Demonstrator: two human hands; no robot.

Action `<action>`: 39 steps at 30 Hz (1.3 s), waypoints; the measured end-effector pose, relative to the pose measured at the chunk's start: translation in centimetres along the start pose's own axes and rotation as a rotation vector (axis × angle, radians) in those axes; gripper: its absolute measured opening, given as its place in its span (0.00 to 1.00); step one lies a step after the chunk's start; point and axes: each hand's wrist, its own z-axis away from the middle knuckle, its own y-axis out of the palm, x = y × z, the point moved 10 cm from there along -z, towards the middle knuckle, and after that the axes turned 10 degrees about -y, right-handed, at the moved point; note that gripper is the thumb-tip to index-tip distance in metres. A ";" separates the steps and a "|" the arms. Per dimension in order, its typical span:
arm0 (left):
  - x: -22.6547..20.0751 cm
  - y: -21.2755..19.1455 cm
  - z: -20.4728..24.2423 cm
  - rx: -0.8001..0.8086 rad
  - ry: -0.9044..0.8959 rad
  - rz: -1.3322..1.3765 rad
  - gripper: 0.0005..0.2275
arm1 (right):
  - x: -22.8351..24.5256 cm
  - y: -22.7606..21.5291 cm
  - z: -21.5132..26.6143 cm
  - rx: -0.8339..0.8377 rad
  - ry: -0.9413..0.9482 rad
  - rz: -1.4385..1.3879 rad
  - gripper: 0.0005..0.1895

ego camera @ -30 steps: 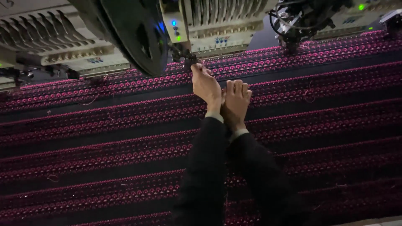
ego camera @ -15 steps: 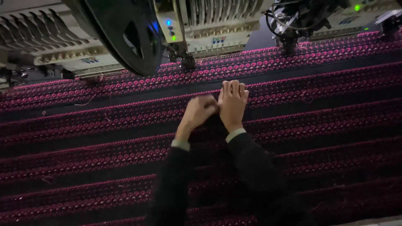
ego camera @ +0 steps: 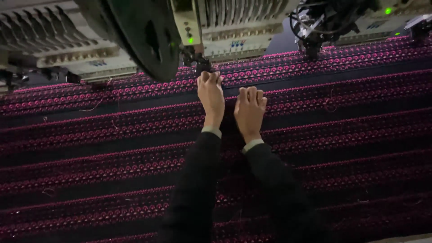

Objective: The person works on a large piece of dark fabric with pink patterns, likely a carpet or rug, moving along its length. They use their hands to pull, adjust, and tie loose threads on the surface. The person also reaches up to the overhead machinery to adjust components and thread paths.

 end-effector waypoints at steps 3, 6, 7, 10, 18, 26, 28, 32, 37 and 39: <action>1.1 2.0 0.0 -0.085 0.089 -0.300 0.03 | 0.3 -0.1 -0.5 -0.011 -0.014 0.002 0.06; 1.9 4.3 -0.1 -0.245 0.158 -0.797 0.05 | -0.2 0.3 -0.5 0.001 -0.011 -0.003 0.08; 1.5 3.4 0.4 -0.241 0.159 -0.798 0.05 | 0.0 0.1 0.0 0.003 -0.009 -0.002 0.08; 0.6 3.5 -0.1 -0.127 0.229 -0.792 0.03 | -0.4 0.6 -0.4 0.005 -0.011 0.021 0.08; 3.3 4.8 -0.1 -0.119 0.245 -0.551 0.09 | -1.1 0.2 -0.2 0.031 0.076 -0.096 0.03; 5.1 0.3 0.2 -0.238 0.017 -0.602 0.05 | -1.9 1.3 0.4 0.011 0.125 -0.159 0.05; 3.9 -1.2 0.1 -0.180 0.018 -0.524 0.04 | -1.5 0.0 0.5 -0.008 0.125 -0.177 0.05; 3.8 -2.8 -0.7 -0.073 -0.133 -0.112 0.09 | -0.8 -1.6 -1.1 -0.024 0.082 -0.173 0.05; 7.3 -0.5 -0.3 -0.055 -0.248 -0.093 0.17 | -1.5 0.3 0.1 -0.035 0.099 -0.172 0.03; 7.6 0.5 -0.5 -0.039 -0.230 -0.092 0.12 | -1.8 0.9 0.3 -0.024 0.116 -0.180 0.03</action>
